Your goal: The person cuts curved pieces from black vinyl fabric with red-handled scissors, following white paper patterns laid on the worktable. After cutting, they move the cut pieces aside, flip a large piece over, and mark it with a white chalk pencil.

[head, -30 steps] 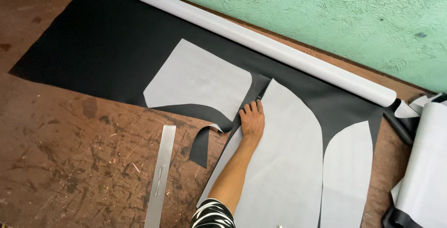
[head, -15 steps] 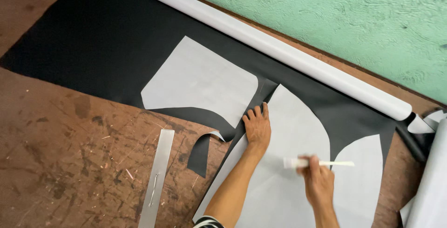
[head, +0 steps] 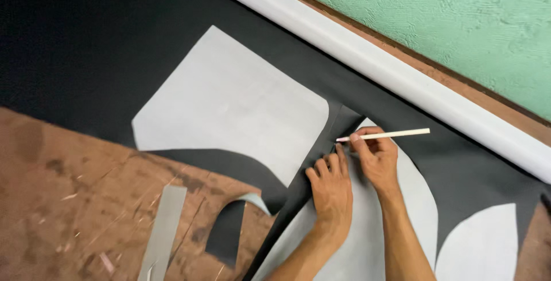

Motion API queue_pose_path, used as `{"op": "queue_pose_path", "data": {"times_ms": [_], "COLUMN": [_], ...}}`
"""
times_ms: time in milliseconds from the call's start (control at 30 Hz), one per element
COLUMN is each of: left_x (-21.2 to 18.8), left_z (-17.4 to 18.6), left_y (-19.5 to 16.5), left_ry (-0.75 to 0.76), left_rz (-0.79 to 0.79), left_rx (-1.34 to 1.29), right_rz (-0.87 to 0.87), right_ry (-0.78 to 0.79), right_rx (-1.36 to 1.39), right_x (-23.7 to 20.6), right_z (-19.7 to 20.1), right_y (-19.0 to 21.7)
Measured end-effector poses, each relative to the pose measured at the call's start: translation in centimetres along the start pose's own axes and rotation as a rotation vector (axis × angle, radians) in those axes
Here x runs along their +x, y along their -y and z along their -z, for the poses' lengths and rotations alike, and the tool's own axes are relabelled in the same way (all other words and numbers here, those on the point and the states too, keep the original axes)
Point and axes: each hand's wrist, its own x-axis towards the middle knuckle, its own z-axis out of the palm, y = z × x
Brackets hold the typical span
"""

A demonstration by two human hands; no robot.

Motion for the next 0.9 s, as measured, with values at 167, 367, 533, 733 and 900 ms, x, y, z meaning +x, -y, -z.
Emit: {"op": "queue_pose_path", "data": {"times_ms": [167,367,533,733,900], "left_x": [0.6,0.4,-0.2,0.2,0.3], "left_z": [-2.1,-5.0,-5.0,-4.7,-4.9], "left_y": [-0.5,-1.9,-2.3,-2.2,-2.2], "left_ry": [-0.049,-0.034,-0.016,-0.043,0.069], "left_rz": [-0.002,-0.009,0.006,0.020,-0.019], "left_rx": [-0.096,-0.140,-0.204,-0.170,-0.225], "right_rz": [-0.004,-0.002,0.125,0.165,0.123], "right_ry": [0.023,0.030,0.061,0.092,0.097], "right_rx": [-0.014,-0.203,-0.231,-0.225,-0.199], "right_x": [0.2,-0.8,-1.3,-1.2,-1.4], "right_z": [-0.1,0.5,0.6,-0.3,0.3], "right_y": [-2.6,-3.9,-3.0,-2.5,-3.1]}}
